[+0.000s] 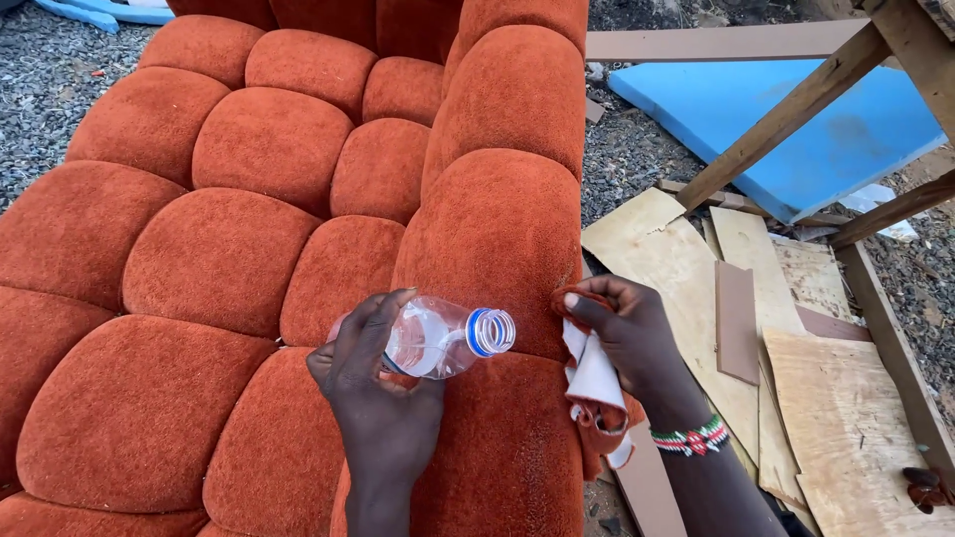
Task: Scrubbing the surface of an orange tufted sofa using a cloth and water from a plastic bottle to clean it.
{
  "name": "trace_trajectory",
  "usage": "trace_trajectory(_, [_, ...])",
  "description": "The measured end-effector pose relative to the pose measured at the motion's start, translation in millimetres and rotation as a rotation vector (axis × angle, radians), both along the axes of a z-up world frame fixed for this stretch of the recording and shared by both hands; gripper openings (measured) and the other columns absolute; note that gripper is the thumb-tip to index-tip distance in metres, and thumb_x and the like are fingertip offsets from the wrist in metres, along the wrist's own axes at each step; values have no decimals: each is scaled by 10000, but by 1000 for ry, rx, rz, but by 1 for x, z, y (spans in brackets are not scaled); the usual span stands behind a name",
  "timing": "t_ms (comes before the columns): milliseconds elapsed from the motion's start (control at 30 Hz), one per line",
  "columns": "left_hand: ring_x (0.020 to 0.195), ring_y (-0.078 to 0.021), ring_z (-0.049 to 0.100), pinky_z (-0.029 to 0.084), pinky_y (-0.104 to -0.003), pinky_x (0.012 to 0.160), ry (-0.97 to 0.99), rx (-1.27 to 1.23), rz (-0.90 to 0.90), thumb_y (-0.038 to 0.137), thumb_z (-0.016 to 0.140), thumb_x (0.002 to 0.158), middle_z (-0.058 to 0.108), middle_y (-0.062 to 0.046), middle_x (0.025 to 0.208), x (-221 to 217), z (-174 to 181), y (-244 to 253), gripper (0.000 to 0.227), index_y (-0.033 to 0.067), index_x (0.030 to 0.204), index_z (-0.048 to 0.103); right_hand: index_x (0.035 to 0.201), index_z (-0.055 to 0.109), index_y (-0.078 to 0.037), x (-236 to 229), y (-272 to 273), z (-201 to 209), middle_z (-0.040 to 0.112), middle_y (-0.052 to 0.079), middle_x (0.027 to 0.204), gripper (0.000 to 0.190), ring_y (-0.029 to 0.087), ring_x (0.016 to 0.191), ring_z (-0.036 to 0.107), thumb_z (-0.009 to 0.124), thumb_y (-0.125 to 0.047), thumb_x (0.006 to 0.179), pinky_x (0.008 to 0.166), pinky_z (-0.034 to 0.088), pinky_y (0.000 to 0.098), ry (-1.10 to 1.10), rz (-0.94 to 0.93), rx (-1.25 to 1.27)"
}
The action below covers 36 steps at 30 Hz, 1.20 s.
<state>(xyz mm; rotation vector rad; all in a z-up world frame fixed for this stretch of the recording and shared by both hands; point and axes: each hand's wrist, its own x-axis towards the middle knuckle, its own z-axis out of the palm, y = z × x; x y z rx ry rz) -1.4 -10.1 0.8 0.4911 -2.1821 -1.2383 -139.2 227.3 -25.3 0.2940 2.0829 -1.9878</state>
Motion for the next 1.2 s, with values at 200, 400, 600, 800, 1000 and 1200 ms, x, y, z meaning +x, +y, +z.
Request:
trace_trajectory(200, [1270,-112,631,267,-349,1061,12,-2,-34,72,847,662,709,29,1405,1,-3,-1,749,252,1380,731,1011,820,-64,-25,-6,-2,816,68,858,111,118,676,671,841,-97,907,618,566,300,108,32,378])
trace_trajectory(400, [1153,-173,484,314,-316,1031,-49,66,-23,51,828,692,698,71,1405,0,2,5,722,286,1371,752,1023,871,-149,16,-14,31,906,1,1043,116,98,894,813,814,-169,923,858,646,298,224,323,613])
trace_trajectory(600, [1243,-127,599,283,-338,1059,-29,18,-53,33,789,653,698,40,1398,0,-1,4,768,268,1382,734,1025,866,-197,-25,-4,-5,876,-34,991,133,83,820,758,790,-171,919,803,588,290,413,212,729])
trace_trajectory(800, [1233,-120,637,289,-342,1057,-11,-13,-47,56,789,626,715,24,1403,-3,-5,1,763,249,1363,741,1013,847,-194,28,-12,19,850,-10,933,107,114,586,685,762,-154,960,593,551,309,507,459,681])
trace_trajectory(1000, [1340,-152,613,244,-373,1130,-42,18,-35,22,791,590,710,-3,1444,-1,-9,-5,814,217,1378,725,1026,852,-162,-13,-9,-8,863,-8,977,132,97,707,654,748,-133,951,688,541,298,503,255,670])
trace_trajectory(1200, [1249,-150,622,257,-350,1086,-51,-13,2,56,868,624,707,9,1437,-3,-14,-6,793,221,1386,719,997,788,-120,45,-13,4,829,42,958,91,213,792,740,712,-120,948,738,568,375,717,466,631])
